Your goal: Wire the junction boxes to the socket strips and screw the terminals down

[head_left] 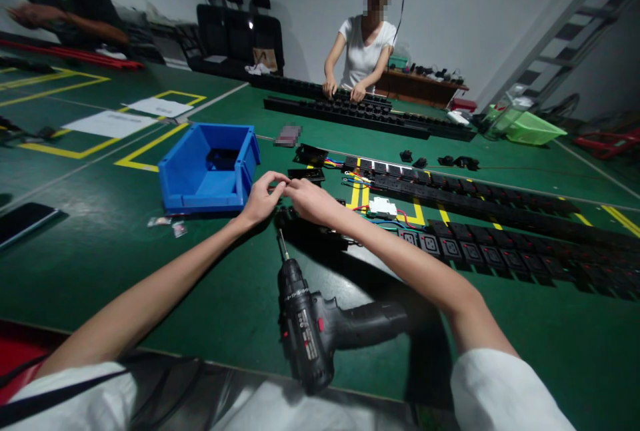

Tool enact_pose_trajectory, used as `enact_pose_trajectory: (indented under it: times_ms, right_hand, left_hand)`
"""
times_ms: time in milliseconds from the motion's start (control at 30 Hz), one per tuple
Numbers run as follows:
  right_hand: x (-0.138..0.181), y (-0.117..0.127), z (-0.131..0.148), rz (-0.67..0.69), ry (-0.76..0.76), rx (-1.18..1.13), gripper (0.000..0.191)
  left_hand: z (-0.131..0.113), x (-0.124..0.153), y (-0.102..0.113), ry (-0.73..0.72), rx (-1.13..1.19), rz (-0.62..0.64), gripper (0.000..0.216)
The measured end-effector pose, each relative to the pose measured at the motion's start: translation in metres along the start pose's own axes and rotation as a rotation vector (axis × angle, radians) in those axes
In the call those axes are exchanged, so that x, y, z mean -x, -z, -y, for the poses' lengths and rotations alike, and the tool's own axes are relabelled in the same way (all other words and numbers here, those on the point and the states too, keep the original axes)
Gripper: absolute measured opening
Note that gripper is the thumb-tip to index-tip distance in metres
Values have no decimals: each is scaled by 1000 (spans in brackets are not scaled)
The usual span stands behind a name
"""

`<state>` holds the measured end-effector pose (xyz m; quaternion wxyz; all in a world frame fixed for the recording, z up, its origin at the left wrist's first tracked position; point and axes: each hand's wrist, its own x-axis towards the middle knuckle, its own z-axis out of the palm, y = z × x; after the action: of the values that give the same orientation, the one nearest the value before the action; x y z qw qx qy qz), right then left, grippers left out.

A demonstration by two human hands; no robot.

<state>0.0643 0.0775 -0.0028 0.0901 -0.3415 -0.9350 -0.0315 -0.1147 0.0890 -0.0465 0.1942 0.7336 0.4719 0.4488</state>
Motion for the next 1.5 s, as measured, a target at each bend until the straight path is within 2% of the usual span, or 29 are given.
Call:
enact_pose_trajectory:
  times_ms: [133, 233, 367, 500, 600, 733, 833, 933, 1067, 1300, 1400, 1500]
  right_hand:
    - [41, 40, -80, -52, -179, -19, 26]
    - [91, 53, -151, -31, -380, 19, 27]
    - [172, 44, -218, 82, -557, 33, 36]
    - [233, 28, -248, 136, -642, 78, 65]
    - [252, 21, -259, 131, -655, 123, 64]
    - [255, 21, -265, 140, -610, 144, 55]
    - [256, 25, -263, 148, -555, 137, 51]
    - [259, 32, -257, 131, -519, 137, 51]
    - [262, 47, -251, 81, -501, 132, 54]
    - [274, 86, -245, 1, -464, 79, 57]
    - [282, 94, -237, -53, -476, 63, 58]
    - [294, 99, -229, -117, -488, 39, 57]
  left_hand:
    - [-5, -20, 1, -92, -130, 110, 30]
    - [-4, -40, -6, -154, -246, 207, 36]
    - [0, -58, -23, -188, -393, 328, 47]
    - [2, -62, -36, -164, -519, 375, 47]
    - [-1, -62, -38, -144, -595, 381, 45]
    - [-11, -65, -37, -149, -657, 385, 48]
    - [-28, -72, -45, -203, -666, 385, 50]
    - [-51, -82, -65, -307, -638, 440, 55]
    - [-90, -100, -104, -460, -596, 555, 58]
    - [-155, -124, -169, -542, -602, 594, 69]
    - [-176, -129, -181, -549, -608, 582, 59]
    - [-191, -131, -178, -568, -609, 584, 59]
